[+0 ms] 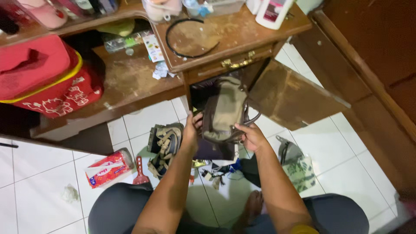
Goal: The person sits on the floor and organizes various items, including bags, pouches, and small electronics, into a wooden cabinet. They pick up items from the floor, place them inside the cabinet, and arrange them neatly.
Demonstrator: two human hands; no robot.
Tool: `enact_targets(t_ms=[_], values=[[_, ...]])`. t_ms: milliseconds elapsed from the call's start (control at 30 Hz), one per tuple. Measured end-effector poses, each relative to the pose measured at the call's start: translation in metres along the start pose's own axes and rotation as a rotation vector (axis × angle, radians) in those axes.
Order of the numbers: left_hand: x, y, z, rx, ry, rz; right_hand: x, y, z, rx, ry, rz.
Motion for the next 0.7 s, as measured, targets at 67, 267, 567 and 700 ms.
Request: enact_targets(t_ms=[67, 267, 567, 700], values=[[0.001, -0.002, -0.017, 0.017, 0.098, 0.019, 0.032, -0.008, -0.004, -0.081, 0.151, -0.021], [0.006, -0.017, -0.042, 0.031, 0.086, 0.004, 0.168, -0.049, 0.014, 0.169, 0.06, -0.18], [0.016, -0.02, -0.066, 0.132, 0.179, -0.085, 0.288, -0.13, 0.085, 0.263, 0.039, -0.442], [0.022, -0.015, -0.065, -0.009, 0.125, -0.019, 0.245, -0.132, 0.065, -0.608, 0.502, -0.655]])
Point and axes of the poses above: each hand's wrist, its own x-axis towards the middle knuckle, its own z-axis out of the palm, y = z × x, the point moved 5 cm from there along x, towards the middle knuckle, and after that the axes turned 10 degrees about -x, right-handed, at the moved point
